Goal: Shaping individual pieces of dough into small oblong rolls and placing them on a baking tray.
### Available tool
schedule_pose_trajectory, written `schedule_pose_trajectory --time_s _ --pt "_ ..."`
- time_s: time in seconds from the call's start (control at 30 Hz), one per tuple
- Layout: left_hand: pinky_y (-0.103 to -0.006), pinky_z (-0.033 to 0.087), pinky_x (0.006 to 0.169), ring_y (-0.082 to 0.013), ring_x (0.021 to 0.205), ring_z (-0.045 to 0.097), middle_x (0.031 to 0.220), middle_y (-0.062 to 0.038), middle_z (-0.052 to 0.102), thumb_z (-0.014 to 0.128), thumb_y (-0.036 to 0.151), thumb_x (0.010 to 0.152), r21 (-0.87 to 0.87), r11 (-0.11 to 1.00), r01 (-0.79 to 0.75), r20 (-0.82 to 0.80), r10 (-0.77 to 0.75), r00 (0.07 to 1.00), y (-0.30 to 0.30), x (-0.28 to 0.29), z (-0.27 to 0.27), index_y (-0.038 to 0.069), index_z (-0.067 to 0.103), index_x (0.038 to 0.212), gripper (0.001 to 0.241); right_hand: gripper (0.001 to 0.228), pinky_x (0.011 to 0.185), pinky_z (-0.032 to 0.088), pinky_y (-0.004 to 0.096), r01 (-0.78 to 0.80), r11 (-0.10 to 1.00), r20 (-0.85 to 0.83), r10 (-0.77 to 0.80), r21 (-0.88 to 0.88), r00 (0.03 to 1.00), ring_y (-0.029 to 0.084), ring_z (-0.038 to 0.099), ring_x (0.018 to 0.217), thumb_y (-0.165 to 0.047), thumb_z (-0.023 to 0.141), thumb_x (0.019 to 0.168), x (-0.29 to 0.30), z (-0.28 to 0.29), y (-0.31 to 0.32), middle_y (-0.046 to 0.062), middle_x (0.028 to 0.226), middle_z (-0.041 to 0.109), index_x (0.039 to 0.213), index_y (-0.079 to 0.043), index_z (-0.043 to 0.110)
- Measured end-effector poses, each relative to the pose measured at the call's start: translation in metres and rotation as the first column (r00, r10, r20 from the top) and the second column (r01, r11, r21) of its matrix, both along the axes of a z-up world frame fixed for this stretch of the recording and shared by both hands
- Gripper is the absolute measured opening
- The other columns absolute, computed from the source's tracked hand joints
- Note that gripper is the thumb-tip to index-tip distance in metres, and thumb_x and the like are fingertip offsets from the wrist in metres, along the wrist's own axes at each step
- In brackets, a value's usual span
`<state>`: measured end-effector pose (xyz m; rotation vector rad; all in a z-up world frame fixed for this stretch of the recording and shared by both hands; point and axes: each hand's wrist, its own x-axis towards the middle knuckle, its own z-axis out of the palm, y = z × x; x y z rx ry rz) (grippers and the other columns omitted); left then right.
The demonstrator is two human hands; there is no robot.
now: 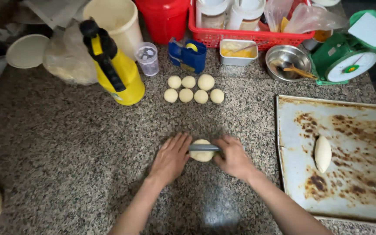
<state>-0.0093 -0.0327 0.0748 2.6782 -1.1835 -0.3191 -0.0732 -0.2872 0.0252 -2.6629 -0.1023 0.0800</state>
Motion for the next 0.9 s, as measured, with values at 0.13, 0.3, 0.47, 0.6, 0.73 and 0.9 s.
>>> schedule_pose_trajectory --time_s 0.13,0.3,0.47,0.6,0.73,0.9 --pt "-0.0451 0.057 0.098 -0.0321 0.113 0.07 0.102 -0.013 0.077 0.04 0.035 0.114 -0.277 0.953 -0.119 -0.123 0.087 0.989 -0.014 0.032 -0.017 0.009 0.074 0.112 0.043 0.024 0.093 0.058 0.043 0.168 0.974 -0.107 -0.153 0.152 0.982 0.032 0.07 0.106 -0.028 0.062 0.095 0.023 0.029 0.004 0.007 0.103 0.07 0.108 -0.014 0.076" --pt "-0.0534 0.008 0.128 -0.0349 0.155 0.027 0.161 -0.021 0.04 0.026 0.041 0.114 -0.212 0.943 -0.256 -0.063 0.249 0.967 -0.044 0.068 -0.02 0.006 0.044 0.156 0.057 0.04 0.111 0.043 0.052 0.271 0.951 0.129 -0.254 -0.148 0.959 0.033 0.053 0.132 -0.046 0.054 0.104 0.065 -0.001 -0.005 0.009 0.127 0.062 0.124 -0.013 0.068" --pt "-0.0512 0.019 0.127 -0.0334 0.149 0.039 0.152 -0.02 0.052 0.031 0.04 0.114 -0.3 0.915 -0.27 0.106 0.314 0.944 -0.043 0.055 -0.033 0.005 0.05 0.151 0.055 0.051 0.122 0.027 0.052 0.335 0.922 0.215 -0.294 -0.192 0.931 0.033 0.04 0.147 -0.049 0.047 0.106 0.046 0.026 0.022 0.012 0.143 0.057 0.136 -0.01 0.061" --pt "-0.0528 0.023 0.125 -0.035 0.148 0.04 0.153 -0.02 0.05 0.031 0.045 0.112 -0.218 0.936 -0.278 0.16 0.315 0.935 -0.034 0.029 -0.037 0.006 0.048 0.153 0.06 0.056 0.126 0.018 0.053 0.337 0.904 0.303 -0.254 -0.263 0.918 0.034 0.031 0.154 -0.049 0.044 0.105 0.024 0.019 0.031 0.011 0.156 0.051 0.146 -0.013 0.056" --pt "-0.0538 0.027 0.122 -0.0364 0.145 0.043 0.152 -0.021 0.052 0.034 0.039 0.112 -0.184 0.947 -0.264 0.23 0.303 0.925 -0.025 -0.01 -0.042 0.004 0.051 0.151 0.055 0.054 0.123 0.027 0.045 0.37 0.87 0.399 -0.228 -0.326 0.888 0.029 0.04 0.151 -0.044 0.042 0.105 -0.011 -0.014 0.038 0.007 0.155 0.054 0.148 -0.015 0.056" --pt "-0.055 0.02 0.123 -0.0287 0.153 0.034 0.158 -0.016 0.048 0.027 0.035 0.109 -0.252 0.937 -0.241 0.249 0.303 0.92 -0.009 -0.067 -0.071 -0.003 0.044 0.149 0.058 0.063 0.126 0.022 0.049 0.233 0.934 0.227 -0.173 -0.271 0.958 0.031 0.027 0.157 -0.038 0.027 0.107 -0.062 -0.011 0.047 0.02 0.162 0.041 0.151 0.005 0.041"
